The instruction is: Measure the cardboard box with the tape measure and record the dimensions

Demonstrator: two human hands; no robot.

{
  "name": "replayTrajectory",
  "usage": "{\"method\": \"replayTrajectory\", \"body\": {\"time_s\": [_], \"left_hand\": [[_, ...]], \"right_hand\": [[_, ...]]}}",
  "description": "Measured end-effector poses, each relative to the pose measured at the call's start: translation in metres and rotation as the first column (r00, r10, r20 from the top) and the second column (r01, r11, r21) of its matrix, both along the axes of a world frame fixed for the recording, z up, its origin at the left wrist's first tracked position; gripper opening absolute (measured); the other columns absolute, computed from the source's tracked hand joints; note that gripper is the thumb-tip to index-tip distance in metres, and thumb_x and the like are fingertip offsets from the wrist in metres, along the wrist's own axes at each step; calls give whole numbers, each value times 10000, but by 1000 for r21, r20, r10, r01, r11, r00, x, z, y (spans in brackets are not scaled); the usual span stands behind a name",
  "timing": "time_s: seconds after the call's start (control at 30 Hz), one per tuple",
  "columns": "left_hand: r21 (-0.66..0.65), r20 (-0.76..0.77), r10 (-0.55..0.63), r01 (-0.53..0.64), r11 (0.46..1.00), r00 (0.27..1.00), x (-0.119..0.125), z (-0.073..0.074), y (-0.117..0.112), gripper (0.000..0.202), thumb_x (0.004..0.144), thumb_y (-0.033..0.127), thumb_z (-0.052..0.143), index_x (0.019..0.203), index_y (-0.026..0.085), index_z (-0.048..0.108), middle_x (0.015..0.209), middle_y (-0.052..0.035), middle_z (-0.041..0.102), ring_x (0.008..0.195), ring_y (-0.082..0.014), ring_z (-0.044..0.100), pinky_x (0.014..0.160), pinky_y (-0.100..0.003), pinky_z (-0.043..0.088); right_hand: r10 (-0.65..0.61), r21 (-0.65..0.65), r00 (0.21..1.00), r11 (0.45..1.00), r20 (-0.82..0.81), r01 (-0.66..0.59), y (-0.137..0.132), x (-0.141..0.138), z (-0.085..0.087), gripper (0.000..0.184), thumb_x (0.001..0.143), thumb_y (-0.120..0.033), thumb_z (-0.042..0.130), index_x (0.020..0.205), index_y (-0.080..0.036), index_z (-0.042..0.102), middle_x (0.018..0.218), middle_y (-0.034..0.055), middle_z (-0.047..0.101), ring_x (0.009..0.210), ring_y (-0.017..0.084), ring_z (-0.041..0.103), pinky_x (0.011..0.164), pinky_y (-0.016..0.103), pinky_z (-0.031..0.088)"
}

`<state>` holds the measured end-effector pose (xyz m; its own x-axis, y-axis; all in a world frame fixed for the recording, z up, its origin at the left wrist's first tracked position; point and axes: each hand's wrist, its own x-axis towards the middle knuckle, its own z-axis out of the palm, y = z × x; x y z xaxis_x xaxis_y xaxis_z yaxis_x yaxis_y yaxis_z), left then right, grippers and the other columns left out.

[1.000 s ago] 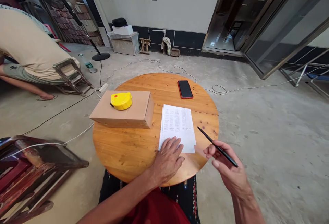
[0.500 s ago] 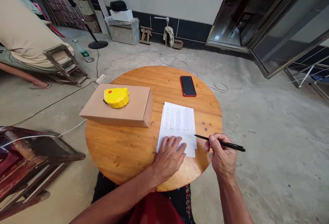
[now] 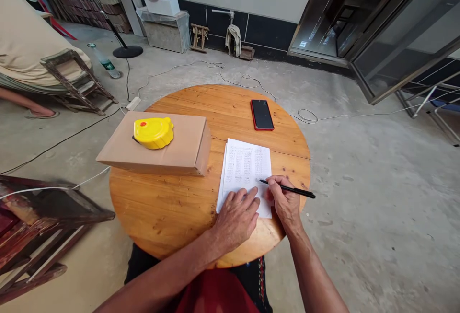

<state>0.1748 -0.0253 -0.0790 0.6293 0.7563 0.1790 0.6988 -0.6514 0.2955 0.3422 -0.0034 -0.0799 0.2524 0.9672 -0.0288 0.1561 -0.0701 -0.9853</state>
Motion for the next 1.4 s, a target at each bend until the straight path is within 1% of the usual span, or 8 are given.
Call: {"method": "replayTrajectory", "body": {"time_s": [0.2, 0.3, 0.37, 0.57, 0.73, 0.9, 1.17, 1.4], "left_hand": [[-5, -15, 6, -6, 1000, 1000, 0, 2, 0, 295, 937, 277, 499, 1214, 190, 552, 1438, -44, 504, 1160, -273, 458, 891, -448, 422], [-20, -11, 18, -18, 1000, 1000, 0, 2, 0, 359, 940, 278, 490, 1285, 179, 517, 1444, -39, 501, 1156, -266, 457, 889, -445, 421], [-22, -12, 22, -22, 1000, 1000, 1, 2, 0, 396, 940, 277, 490, 1322, 171, 494, 1446, -43, 501, 1161, -265, 454, 893, -447, 420], [-23, -13, 30, -31, 999, 999, 1, 2, 0, 402, 939, 282, 491, 1327, 179, 503, 1463, -62, 482, 1175, -259, 461, 899, -440, 422], [-31, -14, 33, -33, 999, 999, 0, 2, 0, 405, 937, 283, 491, 1331, 186, 503, 1471, -64, 476, 1179, -264, 465, 908, -442, 419], [-36, -14, 34, -34, 999, 999, 0, 3, 1, 403, 937, 277, 484, 1329, 186, 503, 1463, -57, 486, 1178, -268, 460, 907, -447, 415], [-38, -13, 29, -30, 999, 999, 0, 3, 1, 407, 951, 273, 443, 1341, 169, 492, 1463, -46, 488, 1173, -276, 450, 905, -448, 406], [-34, -14, 33, -33, 999, 999, 0, 2, 1, 407, 950, 269, 438, 1342, 172, 490, 1468, -42, 481, 1182, -278, 443, 916, -448, 399]], "right_hand": [[0, 52, 989, 999, 149, -7, 4, -2, -8, 209, 901, -375, 536, 787, -211, 594, 529, -59, 487, 481, 124, 442, 500, 256, 379], [22, 65, 981, 997, 192, -35, 4, -3, -9, 213, 915, -365, 520, 788, -210, 591, 547, -59, 474, 485, 120, 425, 488, 250, 360], [33, 77, 974, 996, 226, -52, 3, -2, -10, 217, 923, -362, 514, 792, -208, 594, 569, -52, 486, 498, 120, 423, 494, 250, 359], [39, 113, 947, 990, 318, -79, 4, -1, -11, 210, 934, -337, 512, 810, -201, 613, 664, -22, 571, 571, 133, 481, 558, 256, 402], [48, 132, 938, 986, 343, -99, 5, -2, -9, 209, 938, -320, 506, 804, -200, 611, 700, -6, 612, 646, 152, 541, 620, 262, 441], [50, 136, 936, 985, 350, -103, 6, -3, -9, 200, 938, -302, 509, 798, -201, 610, 703, -10, 619, 661, 149, 555, 641, 255, 447], [54, 135, 932, 985, 358, -109, 6, -3, -9, 197, 938, -301, 513, 801, -200, 612, 703, -11, 621, 661, 148, 560, 647, 255, 444], [55, 131, 927, 985, 372, -111, 6, -4, -7, 199, 936, -308, 512, 805, -199, 615, 696, -6, 618, 631, 150, 548, 615, 260, 443]]}}
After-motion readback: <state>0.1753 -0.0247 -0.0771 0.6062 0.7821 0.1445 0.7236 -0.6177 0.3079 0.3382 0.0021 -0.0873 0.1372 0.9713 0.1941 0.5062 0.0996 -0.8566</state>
